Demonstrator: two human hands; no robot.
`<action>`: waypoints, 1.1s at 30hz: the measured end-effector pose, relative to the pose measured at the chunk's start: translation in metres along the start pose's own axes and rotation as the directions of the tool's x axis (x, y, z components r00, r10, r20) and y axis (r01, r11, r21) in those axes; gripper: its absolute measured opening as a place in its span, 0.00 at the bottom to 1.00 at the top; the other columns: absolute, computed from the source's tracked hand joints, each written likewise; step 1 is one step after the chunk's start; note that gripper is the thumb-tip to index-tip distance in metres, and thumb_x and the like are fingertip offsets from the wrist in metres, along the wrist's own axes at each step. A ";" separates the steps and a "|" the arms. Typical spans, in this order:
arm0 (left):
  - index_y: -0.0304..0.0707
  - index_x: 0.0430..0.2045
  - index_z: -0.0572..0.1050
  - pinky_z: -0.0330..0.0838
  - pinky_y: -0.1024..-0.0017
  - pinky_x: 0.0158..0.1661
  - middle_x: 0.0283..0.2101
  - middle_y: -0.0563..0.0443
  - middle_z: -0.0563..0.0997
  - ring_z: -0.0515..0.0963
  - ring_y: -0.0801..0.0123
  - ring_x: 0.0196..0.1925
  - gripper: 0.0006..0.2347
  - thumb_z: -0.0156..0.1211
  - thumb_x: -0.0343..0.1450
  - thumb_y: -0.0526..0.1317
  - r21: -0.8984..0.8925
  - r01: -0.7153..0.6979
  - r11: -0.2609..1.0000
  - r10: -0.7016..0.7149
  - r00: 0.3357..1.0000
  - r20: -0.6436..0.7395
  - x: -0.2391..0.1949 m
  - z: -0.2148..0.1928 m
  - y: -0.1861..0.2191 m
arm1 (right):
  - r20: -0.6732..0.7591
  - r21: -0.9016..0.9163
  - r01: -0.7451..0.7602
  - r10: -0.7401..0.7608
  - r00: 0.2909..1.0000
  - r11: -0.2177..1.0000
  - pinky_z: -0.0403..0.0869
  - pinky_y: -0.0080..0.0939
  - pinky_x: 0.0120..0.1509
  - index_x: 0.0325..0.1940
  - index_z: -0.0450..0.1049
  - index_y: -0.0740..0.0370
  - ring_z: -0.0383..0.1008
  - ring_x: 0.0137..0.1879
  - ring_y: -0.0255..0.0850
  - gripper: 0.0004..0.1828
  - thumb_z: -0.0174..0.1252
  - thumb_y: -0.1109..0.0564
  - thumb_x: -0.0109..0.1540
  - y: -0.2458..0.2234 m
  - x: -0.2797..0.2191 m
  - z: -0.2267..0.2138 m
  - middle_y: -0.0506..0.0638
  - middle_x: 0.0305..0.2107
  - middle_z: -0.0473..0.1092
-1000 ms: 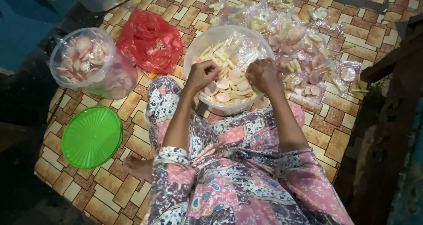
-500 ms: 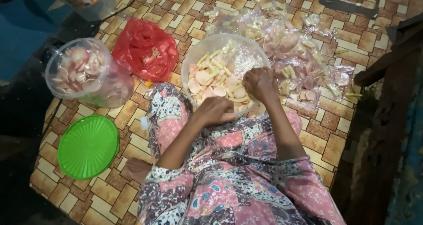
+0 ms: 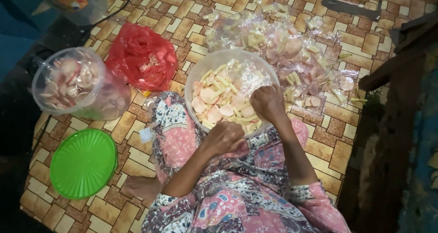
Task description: The person sits on the floor and packs sliced food items from a large plastic bowl into small clear plastic bags. They repeatedly pick up slices, place them into bags, and set the filled bags aside on the floor.
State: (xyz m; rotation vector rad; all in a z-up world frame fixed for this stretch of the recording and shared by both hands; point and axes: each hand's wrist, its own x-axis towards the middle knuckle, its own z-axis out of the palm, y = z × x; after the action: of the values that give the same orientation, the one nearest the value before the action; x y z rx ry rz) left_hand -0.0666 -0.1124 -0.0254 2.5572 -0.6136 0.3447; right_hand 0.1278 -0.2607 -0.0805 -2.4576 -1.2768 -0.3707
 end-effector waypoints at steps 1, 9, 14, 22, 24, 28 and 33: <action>0.43 0.19 0.66 0.70 0.67 0.29 0.22 0.51 0.68 0.73 0.59 0.27 0.12 0.42 0.69 0.48 -0.006 0.000 1.000 0.000 1.000 0.005 -0.003 0.004 -0.002 | 0.005 0.001 -0.006 0.006 1.000 1.000 0.57 0.50 0.63 0.31 0.72 0.47 0.71 0.45 0.41 0.08 0.56 0.45 0.54 -0.001 -0.002 -0.003 0.44 0.31 0.71; 0.45 0.25 0.73 0.73 0.65 0.32 0.25 0.48 0.75 0.77 0.57 0.31 0.09 0.59 0.64 0.48 -0.402 0.205 0.893 -0.191 0.979 0.075 0.017 -0.056 -0.003 | -0.030 0.486 -0.121 0.155 0.988 0.866 0.63 0.45 0.60 0.35 0.73 0.48 0.72 0.44 0.44 0.05 0.58 0.57 0.56 -0.027 0.012 -0.045 0.44 0.31 0.72; 0.46 0.27 0.75 0.72 0.72 0.32 0.26 0.54 0.76 0.77 0.65 0.29 0.04 0.63 0.64 0.41 -0.439 0.155 0.885 -0.312 0.898 -0.312 0.035 -0.051 -0.071 | -0.077 0.753 -0.177 0.351 0.933 0.634 0.66 0.42 0.55 0.38 0.74 0.57 0.72 0.42 0.41 0.05 0.59 0.62 0.58 -0.058 0.033 -0.087 0.48 0.30 0.72; 0.40 0.45 0.70 0.72 0.64 0.44 0.46 0.48 0.72 0.75 0.60 0.47 0.23 0.69 0.59 0.45 -0.651 0.169 0.740 -0.496 0.791 -0.359 0.040 -0.072 -0.084 | -0.038 0.930 -0.169 0.540 0.841 0.327 0.67 0.39 0.52 0.39 0.69 0.65 0.71 0.37 0.40 0.03 0.51 0.62 0.63 -0.083 0.051 -0.103 0.54 0.26 0.69; 0.38 0.46 0.70 0.72 0.64 0.44 0.46 0.46 0.72 0.74 0.58 0.48 0.24 0.68 0.59 0.46 -0.663 0.213 0.717 -0.505 0.815 -0.284 0.040 -0.075 -0.079 | -0.152 0.924 -0.095 0.583 0.798 0.371 0.68 0.40 0.51 0.39 0.66 0.65 0.71 0.36 0.39 0.03 0.50 0.62 0.64 -0.085 0.054 -0.110 0.55 0.25 0.69; 0.39 0.46 0.70 0.73 0.68 0.43 0.46 0.48 0.73 0.75 0.61 0.47 0.23 0.68 0.60 0.46 -0.656 0.217 0.723 -0.505 0.814 -0.287 0.040 -0.074 -0.081 | -0.224 0.955 0.030 0.651 0.725 0.294 0.72 0.42 0.50 0.38 0.64 0.66 0.71 0.35 0.41 0.05 0.49 0.61 0.65 -0.066 0.056 -0.100 0.56 0.26 0.67; 0.36 0.48 0.68 0.73 0.65 0.44 0.45 0.44 0.74 0.76 0.59 0.47 0.24 0.67 0.61 0.47 -0.745 0.204 0.635 -0.554 0.793 -0.254 0.040 -0.074 -0.077 | 0.075 0.979 0.082 0.707 0.703 -0.186 0.74 0.38 0.52 0.40 0.63 0.60 0.72 0.39 0.37 0.06 0.49 0.56 0.64 -0.060 0.054 -0.075 0.50 0.29 0.66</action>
State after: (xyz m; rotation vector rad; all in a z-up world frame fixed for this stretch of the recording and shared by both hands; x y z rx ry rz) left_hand -0.0047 -0.0290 0.0209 1.7032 0.0424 0.4499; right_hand 0.1032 -0.2203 0.0195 -0.9594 -0.1479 0.1222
